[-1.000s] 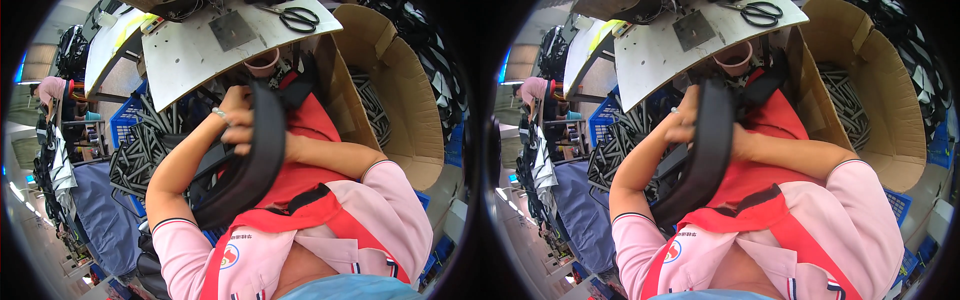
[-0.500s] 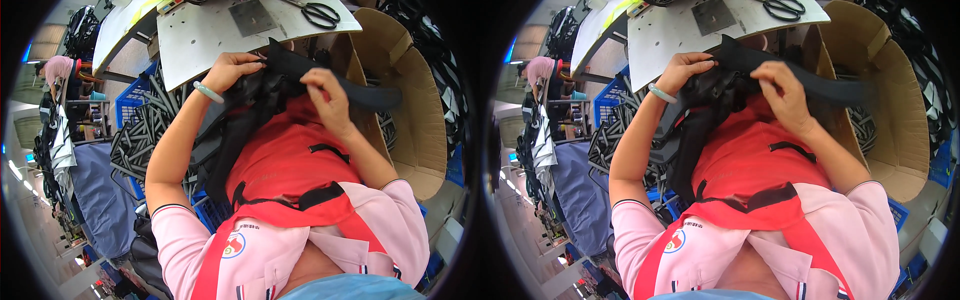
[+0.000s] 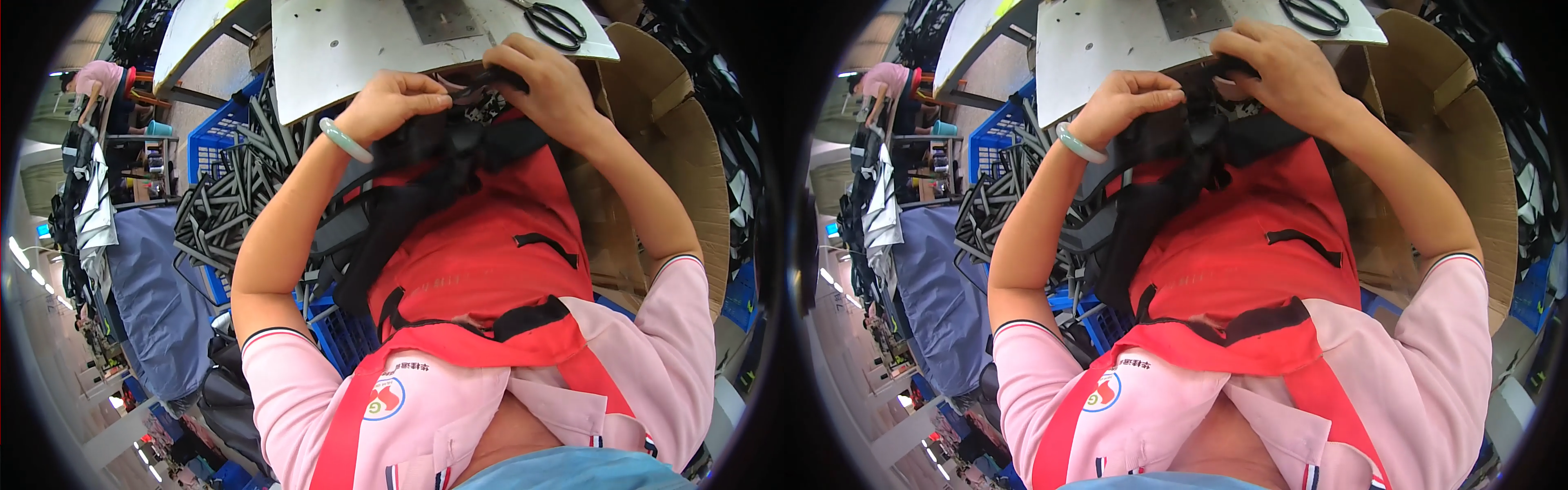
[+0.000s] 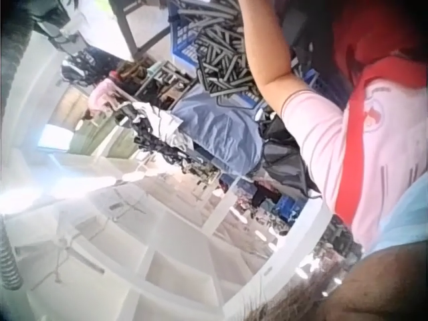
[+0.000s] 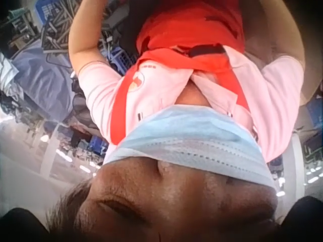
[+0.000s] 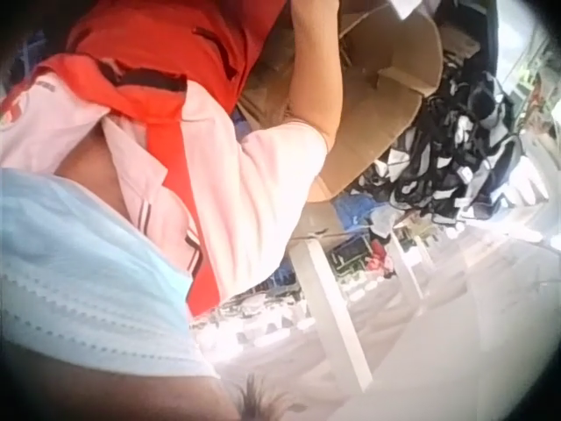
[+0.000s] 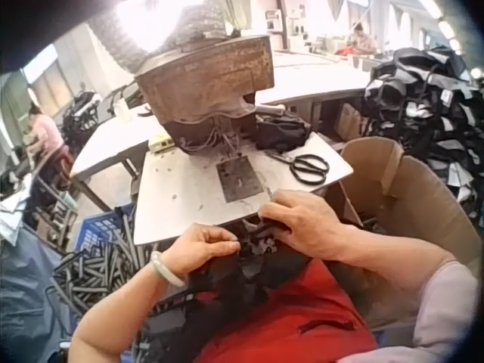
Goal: Assembling and finishing padded black straps at a factory workstation.
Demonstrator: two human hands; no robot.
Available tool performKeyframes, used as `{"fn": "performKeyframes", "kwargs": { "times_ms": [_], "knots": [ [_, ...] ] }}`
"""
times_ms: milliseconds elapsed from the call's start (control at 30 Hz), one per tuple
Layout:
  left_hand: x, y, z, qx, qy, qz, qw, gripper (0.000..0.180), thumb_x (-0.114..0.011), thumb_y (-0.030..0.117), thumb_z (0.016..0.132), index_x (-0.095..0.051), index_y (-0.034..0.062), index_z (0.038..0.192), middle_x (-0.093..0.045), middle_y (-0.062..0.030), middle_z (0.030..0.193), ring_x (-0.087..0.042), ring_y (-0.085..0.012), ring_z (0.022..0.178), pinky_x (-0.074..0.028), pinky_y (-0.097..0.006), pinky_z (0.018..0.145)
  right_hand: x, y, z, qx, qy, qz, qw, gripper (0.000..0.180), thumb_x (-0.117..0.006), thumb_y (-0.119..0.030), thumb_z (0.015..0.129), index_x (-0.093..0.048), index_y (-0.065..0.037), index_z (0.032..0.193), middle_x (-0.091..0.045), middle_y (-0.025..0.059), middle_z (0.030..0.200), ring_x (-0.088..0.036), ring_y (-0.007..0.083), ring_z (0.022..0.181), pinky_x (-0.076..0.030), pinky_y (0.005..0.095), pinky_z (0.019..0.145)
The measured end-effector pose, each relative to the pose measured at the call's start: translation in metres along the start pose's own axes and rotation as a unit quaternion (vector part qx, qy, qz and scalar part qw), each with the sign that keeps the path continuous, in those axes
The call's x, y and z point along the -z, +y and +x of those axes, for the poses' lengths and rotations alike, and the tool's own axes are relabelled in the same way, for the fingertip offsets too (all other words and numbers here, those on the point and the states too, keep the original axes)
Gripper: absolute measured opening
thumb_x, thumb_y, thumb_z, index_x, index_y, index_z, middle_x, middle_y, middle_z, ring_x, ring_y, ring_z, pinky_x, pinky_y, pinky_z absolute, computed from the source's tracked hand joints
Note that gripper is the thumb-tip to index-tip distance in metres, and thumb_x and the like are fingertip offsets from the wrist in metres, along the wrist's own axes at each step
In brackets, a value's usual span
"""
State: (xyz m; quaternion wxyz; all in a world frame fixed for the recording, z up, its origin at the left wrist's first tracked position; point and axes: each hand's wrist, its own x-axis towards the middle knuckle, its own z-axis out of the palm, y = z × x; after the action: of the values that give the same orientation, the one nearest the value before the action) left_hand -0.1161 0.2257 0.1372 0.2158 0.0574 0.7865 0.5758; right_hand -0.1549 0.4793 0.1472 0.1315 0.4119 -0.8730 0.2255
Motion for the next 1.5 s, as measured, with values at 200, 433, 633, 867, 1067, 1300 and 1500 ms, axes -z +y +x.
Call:
{"fn": "performKeyframes", "kwargs": {
  "times_ms": [200,433,633,867,1067,1300,1500],
  "knots": [
    [0.012,0.002,0.000,-0.031,0.018,-0.009,0.999,0.025,-0.070,0.014,0.088,-0.071,-0.0018,0.106,-0.071,-0.0047,0.092,-0.062,-0.0088,0.086,-0.049,-0.023,0.081,0.053,-0.040,-0.008,-0.043,-0.357,0.397,0.845,0.041,-0.075,-0.026,0.081,-0.063,-0.005,0.114,-0.063,0.0115,0.101,-0.062,0.0253,0.094,-0.050,0.0364,0.081],
    [0.005,0.027,0.006,-0.040,0.023,-0.039,0.998,0.022,-0.070,0.016,0.089,-0.071,-0.0017,0.102,-0.069,-0.0010,0.090,-0.061,-0.0058,0.083,-0.048,-0.019,0.076,-0.008,-0.001,0.012,-0.198,-0.234,0.443,0.843,0.027,-0.059,-0.030,0.098,-0.064,-0.004,0.094,-0.056,-0.0089,0.078,-0.048,-0.0007,0.074,-0.040,0.0189,0.066],
    [0.012,0.040,0.012,-0.004,0.008,0.015,1.000,0.020,-0.072,0.017,0.087,-0.072,-0.0006,0.097,-0.070,-0.0021,0.088,-0.062,-0.0060,0.079,-0.048,-0.019,0.073,0.013,0.013,0.032,-0.217,-0.221,0.481,0.820,0.025,-0.064,-0.028,0.093,-0.066,-0.004,0.091,-0.059,-0.0068,0.076,-0.051,0.0007,0.069,-0.041,0.0186,0.064],
    [0.029,0.054,0.042,-0.031,0.006,-0.205,0.978,0.023,-0.068,0.016,0.089,-0.068,-0.0012,0.105,-0.069,-0.0028,0.089,-0.064,-0.0086,0.078,-0.051,-0.021,0.073,0.017,0.038,0.059,-0.248,-0.178,0.613,0.729,0.018,-0.067,-0.025,0.089,-0.066,-0.007,0.093,-0.060,-0.0074,0.069,-0.051,-0.0016,0.056,-0.037,0.0144,0.049],
    [0.049,0.041,0.077,-0.044,0.042,-0.253,0.966,0.023,-0.068,0.011,0.086,-0.068,-0.0028,0.104,-0.070,-0.0077,0.091,-0.067,-0.0135,0.079,-0.052,-0.024,0.073,-0.002,0.065,0.085,-0.246,-0.132,0.547,0.789,0.017,-0.069,-0.028,0.088,-0.067,-0.012,0.092,-0.058,-0.0103,0.069,-0.047,-0.0035,0.054,-0.034,0.0140,0.046],
    [0.056,0.039,0.092,-0.024,0.058,-0.307,0.950,0.020,-0.065,0.010,0.087,-0.068,-0.0024,0.102,-0.070,-0.0081,0.093,-0.067,-0.0138,0.081,-0.053,-0.025,0.076,-0.011,0.079,0.102,-0.221,-0.120,0.569,0.783,0.017,-0.069,-0.025,0.088,-0.071,-0.009,0.093,-0.063,-0.0068,0.074,-0.053,0.0001,0.058,-0.038,0.0164,0.051],
    [0.061,0.037,0.100,-0.033,0.069,-0.329,0.941,0.020,-0.064,0.010,0.087,-0.068,-0.0020,0.102,-0.070,-0.0087,0.094,-0.067,-0.0155,0.083,-0.054,-0.026,0.078,-0.017,0.081,0.108,-0.230,-0.078,0.550,0.799,0.016,-0.068,-0.027,0.090,-0.069,-0.011,0.094,-0.059,-0.0113,0.074,-0.048,-0.0043,0.057,-0.032,0.0131,0.047]
  ]
}}
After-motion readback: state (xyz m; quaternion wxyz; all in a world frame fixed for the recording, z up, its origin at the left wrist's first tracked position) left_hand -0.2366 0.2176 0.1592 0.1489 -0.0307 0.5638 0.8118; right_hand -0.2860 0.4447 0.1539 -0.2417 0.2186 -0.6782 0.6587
